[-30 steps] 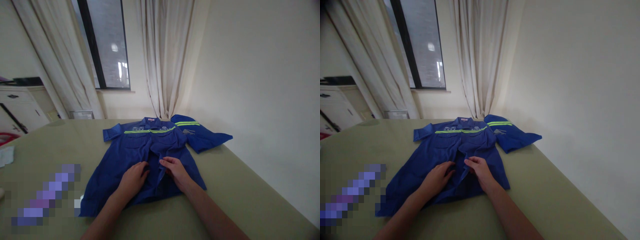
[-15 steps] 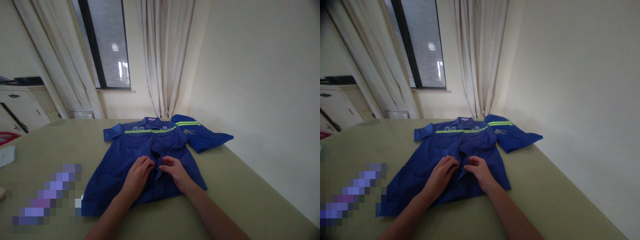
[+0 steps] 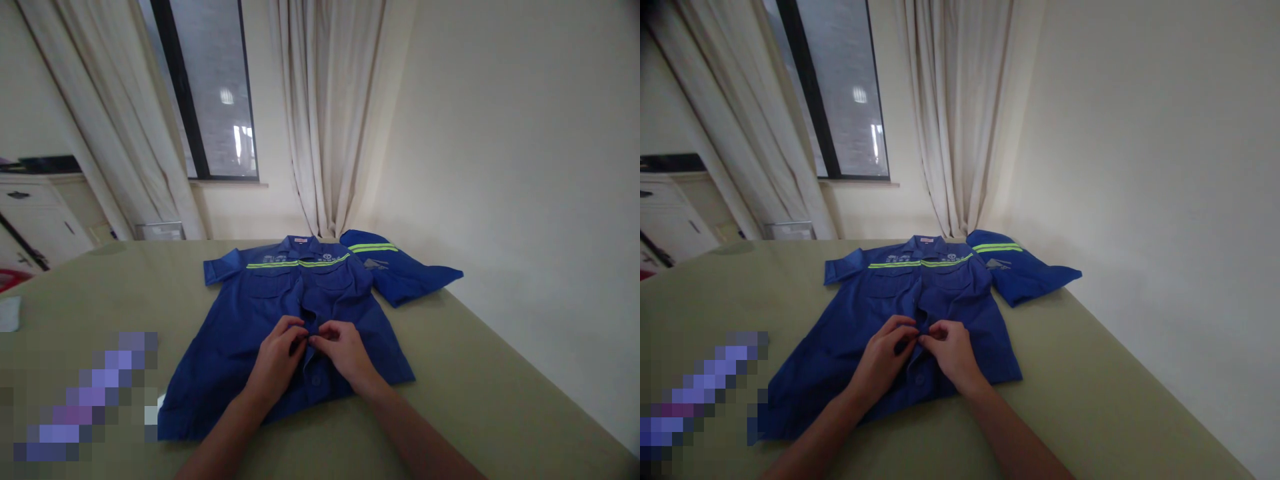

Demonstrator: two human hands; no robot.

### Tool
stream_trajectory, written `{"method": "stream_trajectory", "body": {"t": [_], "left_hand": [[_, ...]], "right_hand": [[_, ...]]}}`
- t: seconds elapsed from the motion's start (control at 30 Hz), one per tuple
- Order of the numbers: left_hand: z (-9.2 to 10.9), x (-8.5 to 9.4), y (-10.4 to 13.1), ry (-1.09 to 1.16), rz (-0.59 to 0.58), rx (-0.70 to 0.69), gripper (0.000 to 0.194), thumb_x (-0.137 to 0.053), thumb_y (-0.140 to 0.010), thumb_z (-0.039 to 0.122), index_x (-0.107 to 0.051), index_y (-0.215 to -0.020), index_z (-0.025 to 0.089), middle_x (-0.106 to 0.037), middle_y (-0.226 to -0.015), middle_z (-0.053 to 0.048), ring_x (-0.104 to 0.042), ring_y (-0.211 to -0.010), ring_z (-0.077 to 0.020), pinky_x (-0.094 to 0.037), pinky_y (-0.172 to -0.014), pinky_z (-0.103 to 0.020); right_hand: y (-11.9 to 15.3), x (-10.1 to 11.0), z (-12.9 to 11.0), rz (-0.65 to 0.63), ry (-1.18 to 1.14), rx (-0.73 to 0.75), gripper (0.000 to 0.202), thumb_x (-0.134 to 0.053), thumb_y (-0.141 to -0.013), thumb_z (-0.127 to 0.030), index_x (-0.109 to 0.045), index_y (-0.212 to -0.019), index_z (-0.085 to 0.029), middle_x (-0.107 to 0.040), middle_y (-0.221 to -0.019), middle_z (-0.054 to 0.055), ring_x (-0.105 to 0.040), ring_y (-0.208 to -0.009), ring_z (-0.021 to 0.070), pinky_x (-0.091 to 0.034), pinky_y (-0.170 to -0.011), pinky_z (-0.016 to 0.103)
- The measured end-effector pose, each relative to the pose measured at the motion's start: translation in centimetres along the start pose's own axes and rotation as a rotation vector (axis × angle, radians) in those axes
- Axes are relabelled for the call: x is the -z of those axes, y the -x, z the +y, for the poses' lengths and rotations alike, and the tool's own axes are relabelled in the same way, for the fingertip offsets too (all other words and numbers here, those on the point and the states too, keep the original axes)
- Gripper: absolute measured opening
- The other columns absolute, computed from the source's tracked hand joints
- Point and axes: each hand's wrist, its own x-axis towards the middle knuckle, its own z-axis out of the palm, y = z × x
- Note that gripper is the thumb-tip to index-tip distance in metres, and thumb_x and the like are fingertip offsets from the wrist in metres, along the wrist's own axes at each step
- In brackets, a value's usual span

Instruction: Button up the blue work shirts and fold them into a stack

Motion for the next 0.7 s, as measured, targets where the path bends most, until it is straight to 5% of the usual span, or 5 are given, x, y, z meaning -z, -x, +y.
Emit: {"method": "stream_trajectory", "body": {"t": [0.37, 0.7], "left_hand": [[0.85, 0.47, 0.24, -0.132, -0.033, -0.046, 0.018, -0.046, -0.102, 0.023, -0.063, -0.106, 0.026, -0.069, -0.101, -0.003, -0.065, -0.097, -0.0201, -0.053, -0.089, -0.035], [0.59, 0.52, 0.30, -0.217, -0.058, -0.069, 0.021, -0.048, -0.100, 0.020, -0.068, -0.104, 0.024, -0.072, -0.098, -0.003, -0.069, -0.090, -0.0197, -0.055, -0.084, -0.032]], "right_hand": [[-0.02, 0.00, -0.10, 0.102, -0.039, 0.070, 0.011, -0.071, -0.071, -0.028, -0.076, -0.079, -0.021, -0.068, -0.072, 0.002, -0.056, -0.067, 0.0184, -0.042, -0.062, 0.029], [-0.11, 0.05, -0.35, -0.053, -0.181, -0.058, 0.024, -0.072, -0.074, -0.042, -0.075, -0.070, -0.019, -0.061, -0.059, -0.001, -0.052, -0.056, 0.0146, -0.040, -0.056, 0.027]]}}
